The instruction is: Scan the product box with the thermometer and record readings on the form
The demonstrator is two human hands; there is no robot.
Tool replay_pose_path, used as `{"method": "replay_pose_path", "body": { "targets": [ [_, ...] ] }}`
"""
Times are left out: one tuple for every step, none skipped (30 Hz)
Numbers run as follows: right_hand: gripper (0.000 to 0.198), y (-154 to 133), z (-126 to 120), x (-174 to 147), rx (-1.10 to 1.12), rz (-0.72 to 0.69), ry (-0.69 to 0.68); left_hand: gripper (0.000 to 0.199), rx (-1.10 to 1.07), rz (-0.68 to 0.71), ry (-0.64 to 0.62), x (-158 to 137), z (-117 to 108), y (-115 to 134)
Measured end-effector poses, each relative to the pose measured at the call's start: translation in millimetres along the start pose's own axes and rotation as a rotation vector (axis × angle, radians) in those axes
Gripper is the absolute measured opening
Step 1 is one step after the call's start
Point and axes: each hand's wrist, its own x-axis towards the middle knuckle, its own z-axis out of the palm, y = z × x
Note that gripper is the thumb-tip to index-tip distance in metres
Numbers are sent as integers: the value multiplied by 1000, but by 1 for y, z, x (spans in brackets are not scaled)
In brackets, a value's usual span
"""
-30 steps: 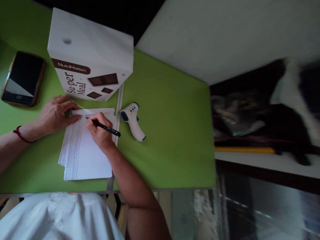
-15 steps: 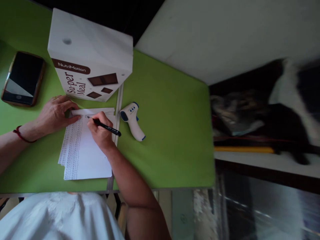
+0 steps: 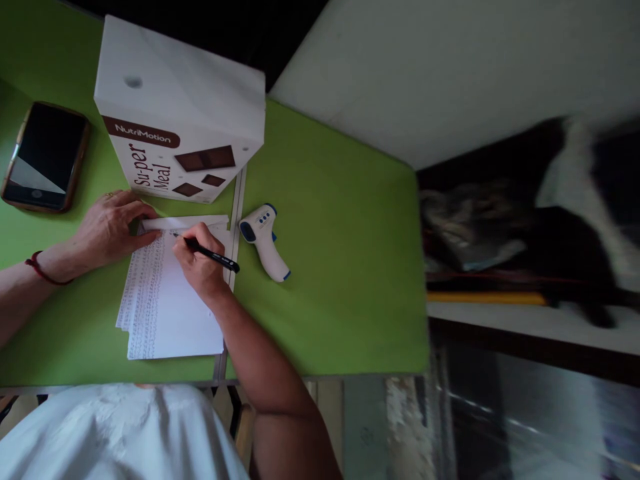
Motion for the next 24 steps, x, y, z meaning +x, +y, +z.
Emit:
{"method": "replay_pose_path", "body": {
  "targets": [
    [18,0,0,0,-4,1,1,22,1,0,-1,0,0,0],
    [18,0,0,0,-10,6,2,22,1,1,1,0,0,0],
    [19,1,0,0,-18,14,2,23,0,4,4,0,0,0],
    [20,1,0,-1,-25,24,4,23,-2,7,9,0,0,0],
    [21,1,0,-1,-30,34,10,23,-4,12,13,0,0,0],
    [22,1,0,-1,-33,40,18,23,-6,16,15,0,0,-1],
    [23,2,0,-1,-37,40,31,23,-7,19,16,0,1,-1],
    [23,2,0,-1,-41,37,45,23,-7,20,13,0,1,-1],
    [23,2,0,-1,-46,30,57,24,-7,20,11,0,1,-1],
    [22,2,0,-2,-52,23,65,23,-7,16,9,0,0,-1],
    [22,2,1,-2,-59,16,68,23,-9,12,7,0,0,-1],
    [21,3,1,-1,-63,10,68,23,-11,7,5,0,0,-1],
    [21,3,1,-1,-64,5,67,23,-14,2,3,0,0,-1],
    [21,3,1,-1,-60,1,66,23,-15,-2,1,0,0,-1],
    [21,3,1,-1,-51,-5,68,23,-15,-4,-1,0,-1,-1],
    [20,3,1,-1,-40,-14,73,23,-13,-5,-3,0,-1,0],
    [20,3,0,-1,-32,-22,77,24,-9,-4,-5,0,-1,0],
    [20,3,0,-1,-32,-26,80,24,-4,-4,-7,0,-1,0],
    [20,2,0,-1,-38,-28,81,24,-2,-5,-8,0,-1,0],
    [20,2,0,-1,-47,-25,79,24,-1,-6,-9,0,-1,0],
    [20,2,0,-1,-55,-20,75,24,-3,-8,-10,0,-1,0],
    [19,2,0,-1,-56,-15,70,24,-6,-8,-10,0,-1,0],
    [19,2,0,-1,-48,-14,67,24,-10,-8,-8,0,-1,0],
    [18,2,0,-1,-37,-14,64,24,-11,-7,-6,0,-1,0]
  ]
}}
